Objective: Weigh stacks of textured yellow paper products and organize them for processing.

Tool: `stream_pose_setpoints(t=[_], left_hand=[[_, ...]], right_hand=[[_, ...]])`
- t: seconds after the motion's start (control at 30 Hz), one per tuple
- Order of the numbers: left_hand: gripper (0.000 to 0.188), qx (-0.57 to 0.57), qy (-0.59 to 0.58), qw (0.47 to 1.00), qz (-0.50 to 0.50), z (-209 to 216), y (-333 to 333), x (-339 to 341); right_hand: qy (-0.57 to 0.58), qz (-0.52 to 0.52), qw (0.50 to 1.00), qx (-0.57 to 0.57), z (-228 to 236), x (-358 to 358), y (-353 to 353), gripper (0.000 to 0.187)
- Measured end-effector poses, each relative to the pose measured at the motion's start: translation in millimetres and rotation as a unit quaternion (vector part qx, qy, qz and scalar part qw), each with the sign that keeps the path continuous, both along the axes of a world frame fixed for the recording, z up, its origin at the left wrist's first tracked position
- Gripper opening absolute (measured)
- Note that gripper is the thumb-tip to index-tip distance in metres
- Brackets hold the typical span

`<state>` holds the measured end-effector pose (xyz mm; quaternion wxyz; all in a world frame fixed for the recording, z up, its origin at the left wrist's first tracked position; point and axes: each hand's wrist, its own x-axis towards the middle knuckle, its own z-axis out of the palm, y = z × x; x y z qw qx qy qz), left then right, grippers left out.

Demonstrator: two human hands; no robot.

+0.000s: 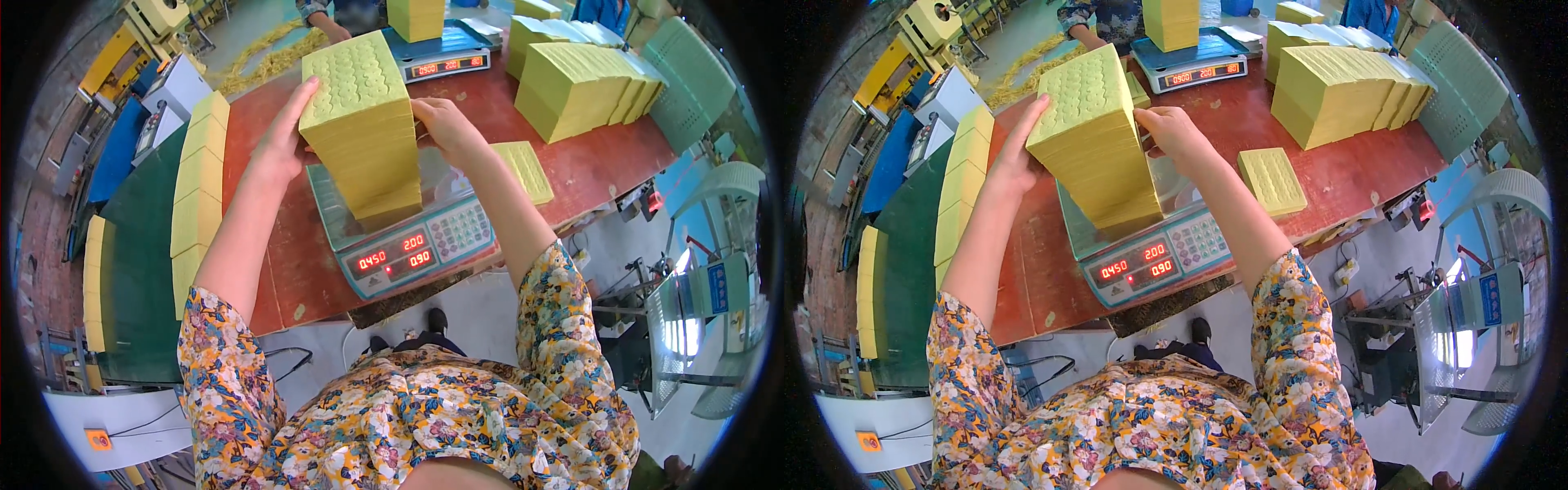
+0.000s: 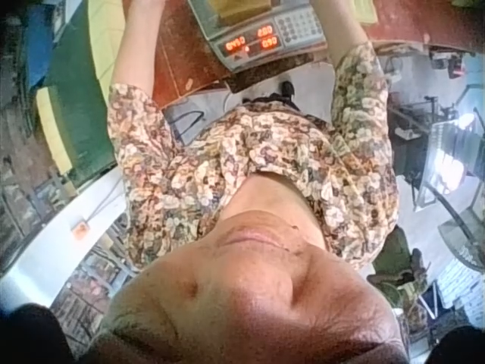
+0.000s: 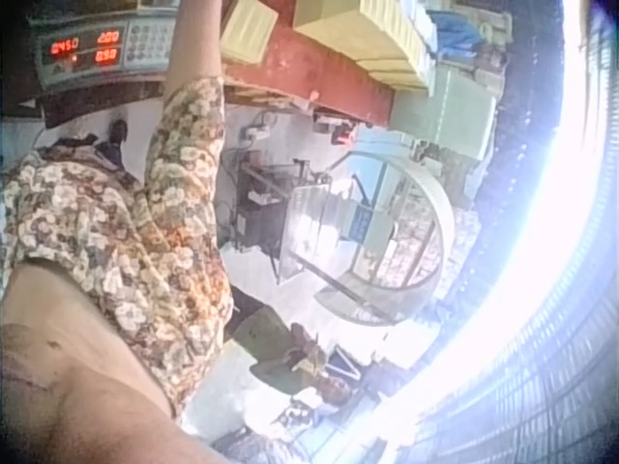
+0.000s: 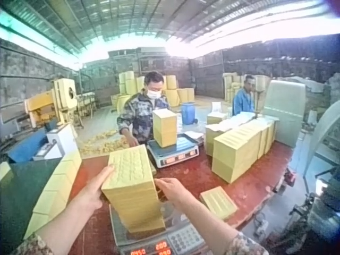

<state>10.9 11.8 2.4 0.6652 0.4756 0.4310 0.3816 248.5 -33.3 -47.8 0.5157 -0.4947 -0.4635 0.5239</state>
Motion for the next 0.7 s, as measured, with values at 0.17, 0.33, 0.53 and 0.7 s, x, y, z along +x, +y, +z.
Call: stream_pose_setpoints(t=[0.17,0.33,0.53,0.7], left_hand=[[0.055,0.046,0.039,0.998,-0.003,-5.9,-6.3,5.7],[0.064,0.066,0.074,0.995,0.029,4.4,-26.9,7.5],[0.071,0.105,-0.017,0.986,0.125,-72.7,3.9,-2.1],[0.063,0.007,-0.125,0.982,0.140,-98.0,-0.5,30.2]], right_hand=[[-0.011,-0.002,1.000,0.001,-8.8,3.1,-1.4,0.032],[-0.074,-0.007,0.997,0.004,-11.1,1.3,1.1,0.033],[-0.018,-0.036,0.995,0.088,-40.7,-3.4,12.3,0.050],[0.160,-0.039,0.985,0.060,-48.9,-28.5,19.0,0.067]])
